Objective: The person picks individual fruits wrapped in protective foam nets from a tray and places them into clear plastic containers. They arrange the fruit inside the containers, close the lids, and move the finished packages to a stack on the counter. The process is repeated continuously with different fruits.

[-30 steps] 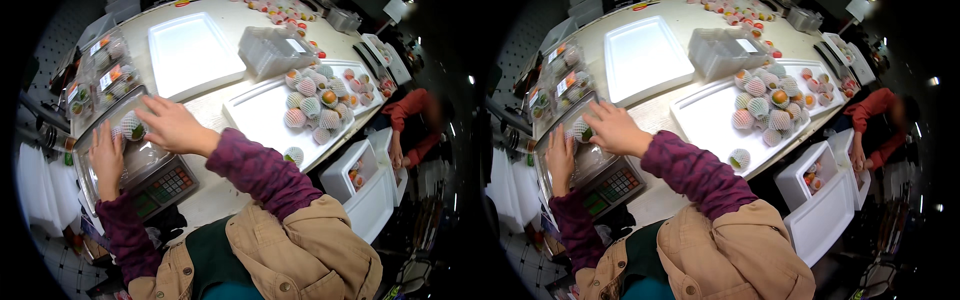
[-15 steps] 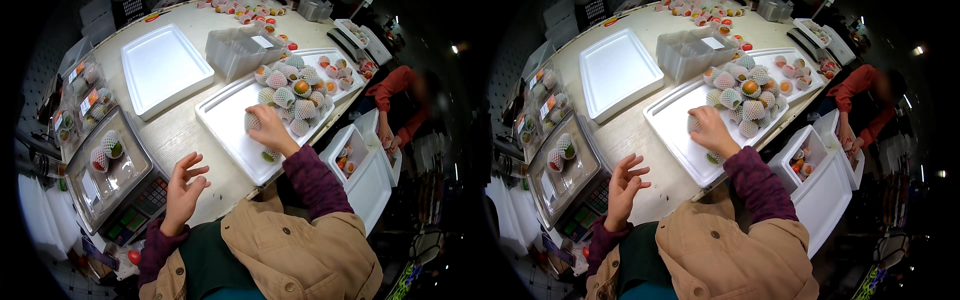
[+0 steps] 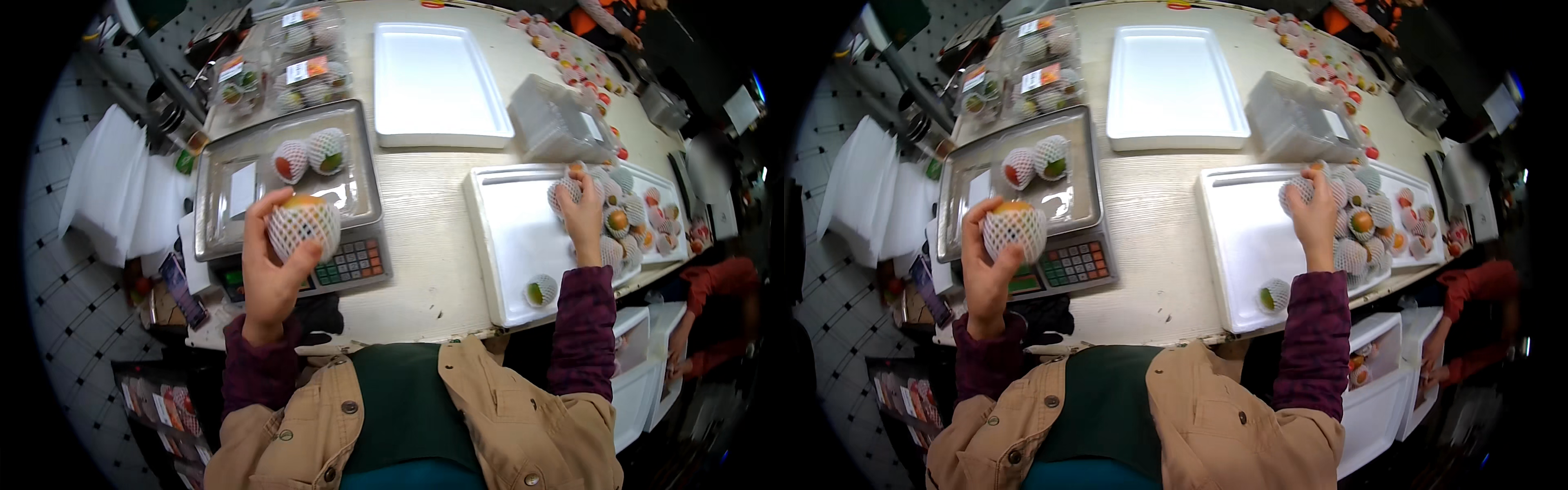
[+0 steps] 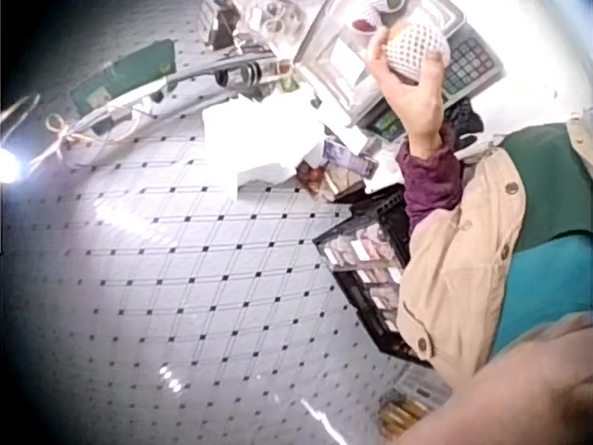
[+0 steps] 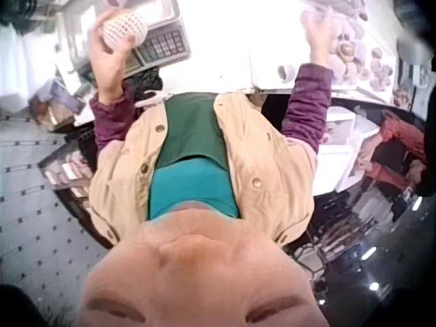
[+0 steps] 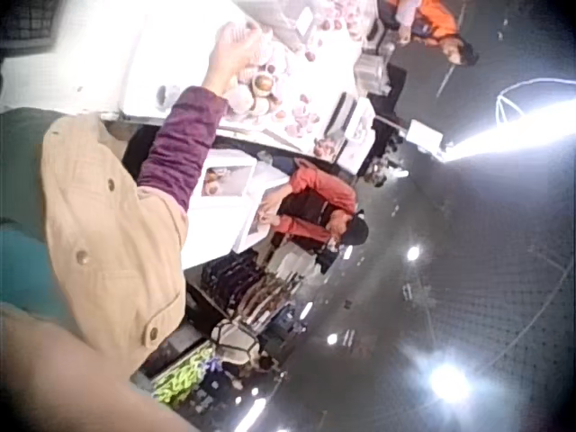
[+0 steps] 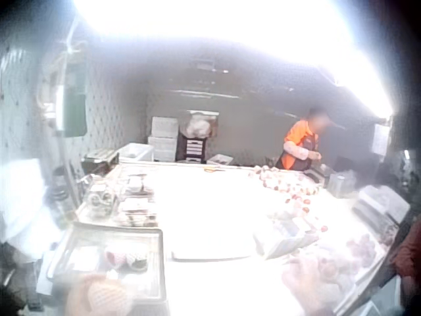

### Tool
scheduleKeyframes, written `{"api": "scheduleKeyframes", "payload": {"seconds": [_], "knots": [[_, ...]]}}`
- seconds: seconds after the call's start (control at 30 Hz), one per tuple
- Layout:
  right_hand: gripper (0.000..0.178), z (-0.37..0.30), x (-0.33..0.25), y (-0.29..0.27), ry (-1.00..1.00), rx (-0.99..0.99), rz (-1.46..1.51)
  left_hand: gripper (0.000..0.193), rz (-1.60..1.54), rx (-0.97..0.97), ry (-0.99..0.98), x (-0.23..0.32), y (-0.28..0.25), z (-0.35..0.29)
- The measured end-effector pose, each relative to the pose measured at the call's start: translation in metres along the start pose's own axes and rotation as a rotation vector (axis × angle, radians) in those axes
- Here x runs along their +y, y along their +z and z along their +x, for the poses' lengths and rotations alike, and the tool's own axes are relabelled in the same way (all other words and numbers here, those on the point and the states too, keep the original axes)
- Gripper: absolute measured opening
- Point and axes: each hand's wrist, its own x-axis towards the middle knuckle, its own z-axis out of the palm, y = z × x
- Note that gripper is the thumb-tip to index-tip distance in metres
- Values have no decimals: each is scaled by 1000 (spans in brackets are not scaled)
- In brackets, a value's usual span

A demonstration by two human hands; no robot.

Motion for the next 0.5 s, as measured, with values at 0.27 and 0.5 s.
{"api": "scheduleKeyframes", "payload": {"seconds": [0.27, 0.5], "knots": [[24, -24, -268, 96, -468, -235, 548, 45, 1218, 123, 283, -16, -39, 40], [24, 4, -227, 96, -468, -36, 373, 38, 1137, 361, 330, -8, -96, 18]]}}
